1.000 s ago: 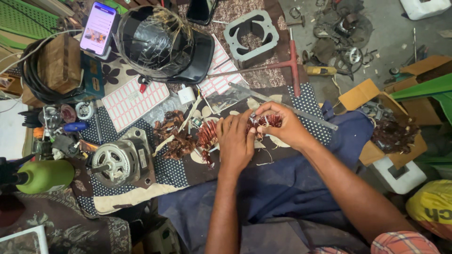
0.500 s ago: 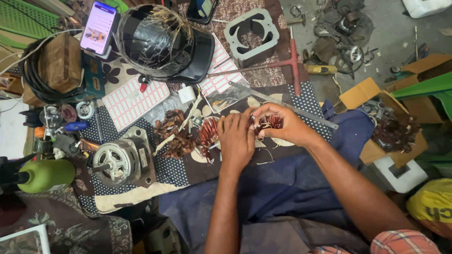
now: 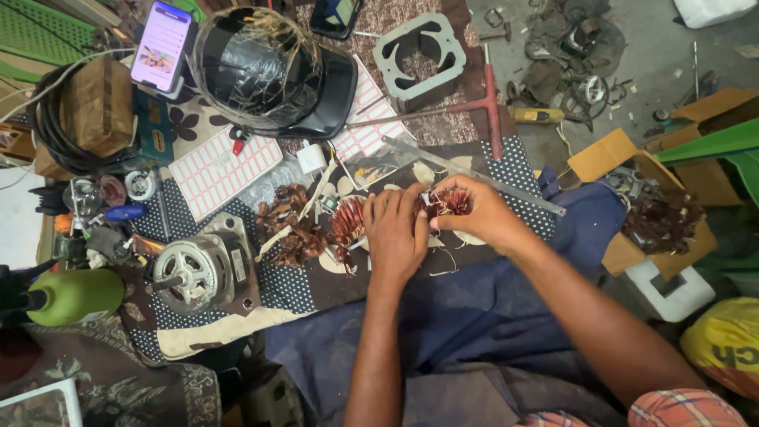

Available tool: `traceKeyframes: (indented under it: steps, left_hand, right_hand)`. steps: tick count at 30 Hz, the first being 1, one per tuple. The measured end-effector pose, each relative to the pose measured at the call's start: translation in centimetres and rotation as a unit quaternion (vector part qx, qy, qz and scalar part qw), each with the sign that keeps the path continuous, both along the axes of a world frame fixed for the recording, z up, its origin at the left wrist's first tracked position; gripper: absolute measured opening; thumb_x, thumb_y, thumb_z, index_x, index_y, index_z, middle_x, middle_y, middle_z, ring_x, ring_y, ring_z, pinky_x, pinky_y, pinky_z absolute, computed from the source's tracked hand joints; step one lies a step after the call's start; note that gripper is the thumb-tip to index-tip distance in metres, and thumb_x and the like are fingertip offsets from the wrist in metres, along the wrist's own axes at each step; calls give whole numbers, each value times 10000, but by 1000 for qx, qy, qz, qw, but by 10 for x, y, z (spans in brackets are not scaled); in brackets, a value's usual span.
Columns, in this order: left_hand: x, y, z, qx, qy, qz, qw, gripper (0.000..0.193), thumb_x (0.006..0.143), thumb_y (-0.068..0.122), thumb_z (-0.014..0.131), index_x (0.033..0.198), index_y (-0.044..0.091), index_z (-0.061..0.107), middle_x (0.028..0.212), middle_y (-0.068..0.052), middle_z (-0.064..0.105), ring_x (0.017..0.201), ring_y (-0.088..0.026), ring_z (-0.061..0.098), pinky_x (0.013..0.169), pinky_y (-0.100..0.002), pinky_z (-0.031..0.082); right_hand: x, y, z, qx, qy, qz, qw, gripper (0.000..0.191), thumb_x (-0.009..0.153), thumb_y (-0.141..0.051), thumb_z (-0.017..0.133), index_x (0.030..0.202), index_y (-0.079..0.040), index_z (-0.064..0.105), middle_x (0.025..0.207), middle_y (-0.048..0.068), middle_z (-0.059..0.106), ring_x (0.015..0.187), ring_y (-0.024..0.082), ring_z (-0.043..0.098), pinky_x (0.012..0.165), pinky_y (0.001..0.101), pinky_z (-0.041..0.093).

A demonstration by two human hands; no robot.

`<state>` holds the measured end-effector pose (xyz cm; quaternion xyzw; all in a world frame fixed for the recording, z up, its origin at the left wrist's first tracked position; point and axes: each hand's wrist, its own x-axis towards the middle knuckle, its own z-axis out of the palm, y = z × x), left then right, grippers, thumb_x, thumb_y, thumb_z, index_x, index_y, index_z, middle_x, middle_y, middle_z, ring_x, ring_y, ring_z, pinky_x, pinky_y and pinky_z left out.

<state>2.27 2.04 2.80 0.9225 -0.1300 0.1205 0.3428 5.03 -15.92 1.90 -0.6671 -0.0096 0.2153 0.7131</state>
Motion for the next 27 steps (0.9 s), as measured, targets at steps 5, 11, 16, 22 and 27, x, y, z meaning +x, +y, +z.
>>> traceKeyframes:
  steps: [5, 11, 16, 22, 27]
  left_hand:
    - [1, 1, 0, 9, 4, 2, 1000, 381, 932, 204, 602, 1306, 136, 624, 1157, -97, 629, 1217, -319, 538, 1177, -538, 282]
    - [-1, 3, 3, -14, -7, -12, 1000, 418, 919, 264, 603, 1315, 133, 619, 1171, -100, 620, 1225, -321, 531, 1186, -544, 276]
    - [-2, 5, 6, -12, -6, -24, 1000, 412, 948, 304, 619, 1324, 135, 625, 1187, -101, 617, 1233, -323, 526, 1177, -547, 281]
    - [0, 2, -3, -9, -13, -9, 1000, 388, 946, 325, 640, 1291, 149, 644, 1170, -84, 627, 1227, -311, 537, 1164, -543, 302]
    - [3, -3, -14, 35, -37, 21, 998, 354, 962, 334, 640, 1273, 165, 662, 1140, -77, 634, 1200, -307, 550, 1156, -532, 326]
  right_hand:
    - [-1, 1, 0, 21, 9, -8, 1000, 334, 822, 9, 778, 1137, -24, 672, 980, 21, 729, 897, 77, 679, 813, 262, 572]
    - [5, 0, 1, 22, -2, 13, 1000, 225, 870, -24, 774, 1078, -5, 690, 938, 13, 709, 847, 63, 643, 759, 247, 538]
    - [5, -4, 2, 60, 9, 30, 998, 145, 914, -31, 735, 1043, -3, 675, 930, 7, 705, 850, 65, 654, 766, 250, 546]
    - [6, -6, 0, 81, 19, 19, 996, 144, 909, -20, 725, 1041, -7, 670, 933, 1, 691, 876, 71, 652, 796, 256, 549]
    - [1, -5, -4, 73, -16, -10, 997, 99, 904, 2, 727, 987, 11, 675, 922, 36, 707, 860, 101, 670, 799, 273, 569]
